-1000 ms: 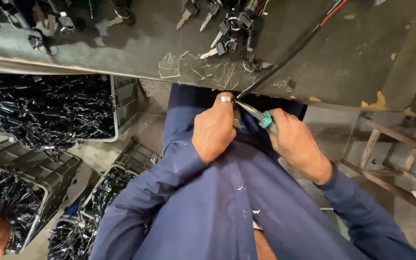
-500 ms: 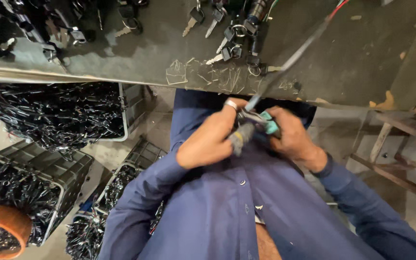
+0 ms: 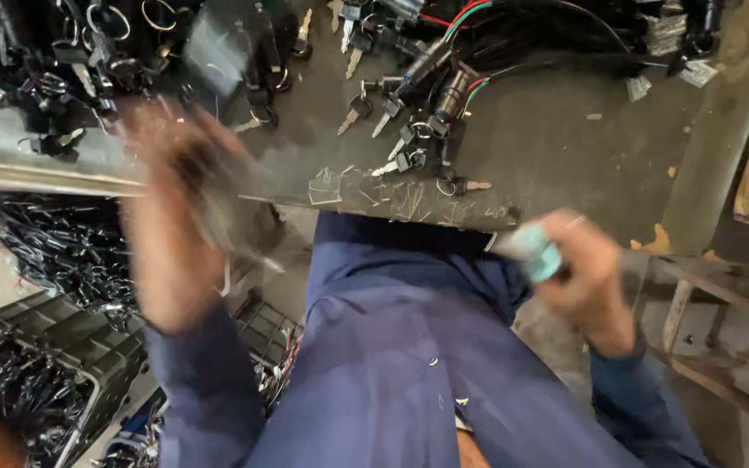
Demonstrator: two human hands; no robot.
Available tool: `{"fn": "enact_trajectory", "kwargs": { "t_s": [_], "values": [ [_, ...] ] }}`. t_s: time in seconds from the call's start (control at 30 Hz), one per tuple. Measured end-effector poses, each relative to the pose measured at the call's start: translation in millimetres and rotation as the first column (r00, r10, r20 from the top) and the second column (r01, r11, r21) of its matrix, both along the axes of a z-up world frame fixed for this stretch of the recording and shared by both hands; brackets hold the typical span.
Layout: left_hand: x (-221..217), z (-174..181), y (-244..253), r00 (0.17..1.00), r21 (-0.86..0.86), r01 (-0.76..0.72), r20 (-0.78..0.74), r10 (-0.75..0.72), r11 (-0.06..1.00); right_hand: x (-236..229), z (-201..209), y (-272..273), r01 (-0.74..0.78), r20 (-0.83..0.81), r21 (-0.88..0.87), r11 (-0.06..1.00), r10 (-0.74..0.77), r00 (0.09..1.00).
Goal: The person repeatedly strips the outer insulation from black wires using pliers, then places the processed wires on a metal table. The person handles multiple wires one at a time, stripping and discarding the insulation while working at a cluttered workbench.
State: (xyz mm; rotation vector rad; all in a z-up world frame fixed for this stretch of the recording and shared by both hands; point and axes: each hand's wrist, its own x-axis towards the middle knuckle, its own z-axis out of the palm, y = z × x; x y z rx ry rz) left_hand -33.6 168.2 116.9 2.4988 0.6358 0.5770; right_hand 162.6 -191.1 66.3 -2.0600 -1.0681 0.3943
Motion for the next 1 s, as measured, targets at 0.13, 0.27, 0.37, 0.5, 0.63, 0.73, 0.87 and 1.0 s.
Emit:
{"fn": "enact_trajectory", "kwargs": {
  "t_s": [0.13,0.27,0.37,0.5,0.63,0.73,0.87,1.0],
  "values": [
    [65.6,-14.9,46.9,0.987,0.455,-0.074,-0.097,0.131,0.887,20.5,-16.3,-2.2,0.173,0.418,-0.193,0.966,-0.079,0.905],
    [153.6,-67.4,-16.9,0.951,0.320,0.308,-0.092,-0.294,0.896,12.0,-26.7,1.2,0.216,0.505,-0.177,0.960,-0.100,0.857],
    [178.4,-73.0,-44.7,0.933,0.338,0.359,-0.131,-0.335,0.870,11.8,-23.0,-4.7,0.177,0.419,-0.126,0.976,-0.109,0.901],
    [175.1,-36.0,-44.5,0.906,0.109,0.419,0.013,-0.423,0.901,22.1,-20.3,-6.2,0.158,0.489,-0.032,0.987,-0.122,0.864],
    [139.4,-0.9,-62.1,0.843,-0.191,0.478,0.374,-0.386,0.858,15.2,-8.1,24.9,0.379,-0.301,0.343,0.860,-0.282,0.911],
    [104.8,-2.8,-95.2,0.757,-0.786,0.601,0.501,-0.420,0.144,17.0,27.6,62.0,0.400,-0.811,0.515,0.759,0.280,0.514],
    [80.4,-39.8,-150.3,0.829,-0.928,0.361,0.364,-0.425,-0.089,44.7,98.6,87.9,0.678,-0.684,0.479,0.558,0.721,-0.109],
    [75.9,-63.6,-169.0,0.814,-0.698,0.552,0.334,-0.475,0.455,22.7,122.8,80.6,0.740,-0.790,0.612,0.277,0.169,0.590]
  ]
}}
